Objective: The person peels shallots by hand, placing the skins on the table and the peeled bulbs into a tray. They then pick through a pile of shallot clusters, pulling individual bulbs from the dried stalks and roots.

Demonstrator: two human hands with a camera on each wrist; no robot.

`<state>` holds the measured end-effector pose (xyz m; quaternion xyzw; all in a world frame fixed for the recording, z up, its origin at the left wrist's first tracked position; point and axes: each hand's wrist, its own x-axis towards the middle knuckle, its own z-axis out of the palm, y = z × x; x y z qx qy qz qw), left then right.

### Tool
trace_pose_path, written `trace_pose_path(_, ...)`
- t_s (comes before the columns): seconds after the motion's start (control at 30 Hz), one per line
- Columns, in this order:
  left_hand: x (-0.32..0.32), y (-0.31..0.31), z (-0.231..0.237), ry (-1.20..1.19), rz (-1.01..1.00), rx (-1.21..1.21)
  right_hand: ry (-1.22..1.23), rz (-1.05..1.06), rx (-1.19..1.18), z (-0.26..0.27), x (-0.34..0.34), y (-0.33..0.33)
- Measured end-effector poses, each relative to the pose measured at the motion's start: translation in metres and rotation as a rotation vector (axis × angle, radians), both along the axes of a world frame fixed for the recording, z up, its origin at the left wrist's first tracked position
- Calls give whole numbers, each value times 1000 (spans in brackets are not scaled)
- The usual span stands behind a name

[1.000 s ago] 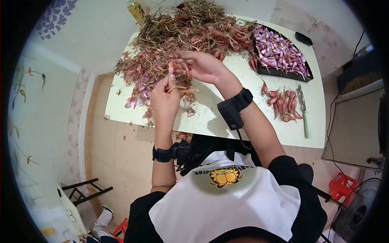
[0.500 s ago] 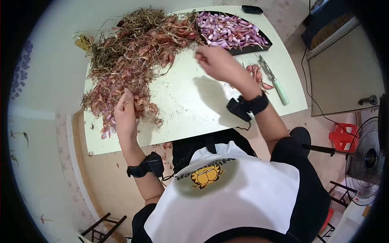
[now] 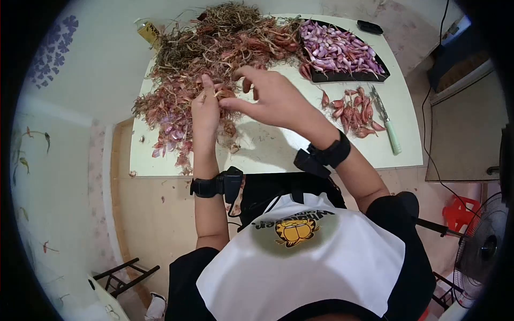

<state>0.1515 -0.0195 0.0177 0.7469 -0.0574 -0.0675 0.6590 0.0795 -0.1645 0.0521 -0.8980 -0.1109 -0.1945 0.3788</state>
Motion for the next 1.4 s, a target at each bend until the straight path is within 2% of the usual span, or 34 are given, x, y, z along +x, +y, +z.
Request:
trace_pose_path(0.03,-10,-2,9,-15,-9,-138,16,19,-8,0,11,12)
trace_pose_path(0.13,-5,15,10,18,145,-42,-30,65,10,-9,30,36)
trace_pose_path(0.2,0,27,8,45,230,-77,-94,91,33,-16,39,51)
trace_pose_path(0.27,6,39,2,309,307,-883,-208,46,263,-28,38,61)
trace_pose_path(0.3,35,70,-30,245,271,-1018,-218,17,405,-37,42,60)
trace_pose_path(0.33,36,85,-23,238,282,-1023,-216,30,403,-37,42,60)
trace_pose_path(0.4,32,100,-7,147,458,-1036,4,31,640,-39,38,59)
trace_pose_path(0.43,35,105,-8,146,461,-1040,6,35,636,-38,40,58)
trace_pose_path(0.5,40,112,-11,54,233,-868,22,85,687,-34,46,59)
trace_pose_path(0.53,40,111,-12,56,242,-868,35,111,713,-34,49,59)
trace_pose_path(0.57,40,108,-13,46,257,-739,164,82,735,-36,54,56)
trace_pose_path(0.6,42,104,-12,32,266,-613,166,86,730,-38,58,52)
trace_pose_path(0.67,58,116,-29,61,242,-621,200,139,1038,-40,64,38)
trace_pose_path(0.73,71,128,-36,112,398,-829,87,22,1217,-33,59,10)
trace_pose_path(0.8,71,139,-35,83,351,-804,-10,-89,1316,-38,62,-25)
trace_pose_path(0.87,68,144,-35,93,313,-792,-5,-110,1387,-34,62,-51)
trace_pose_path(0.93,61,132,-23,103,362,-796,-7,-40,1423,-28,61,-58)
trace_pose_path(1.0,56,122,-18,250,295,-975,105,101,1315,-21,62,-48)
trace_pose_path(1.07,59,112,-21,216,260,-1018,312,196,1375,-20,64,-27)
trace_pose_path(1.13,66,103,-22,122,184,-1058,396,282,1339,-15,64,-4)
trace_pose_path(1.2,76,105,-26,48,182,-1022,446,334,1372,-19,73,7)
trace_pose_path(1.3,71,107,9,151,-80,-898,539,415,1395,-22,79,15)
trace_pose_path(1.33,72,108,17,154,-75,-893,580,440,1383,-24,80,17)
trace_pose_path(1.4,78,106,36,91,-363,-635,605,415,1359,-27,83,24)
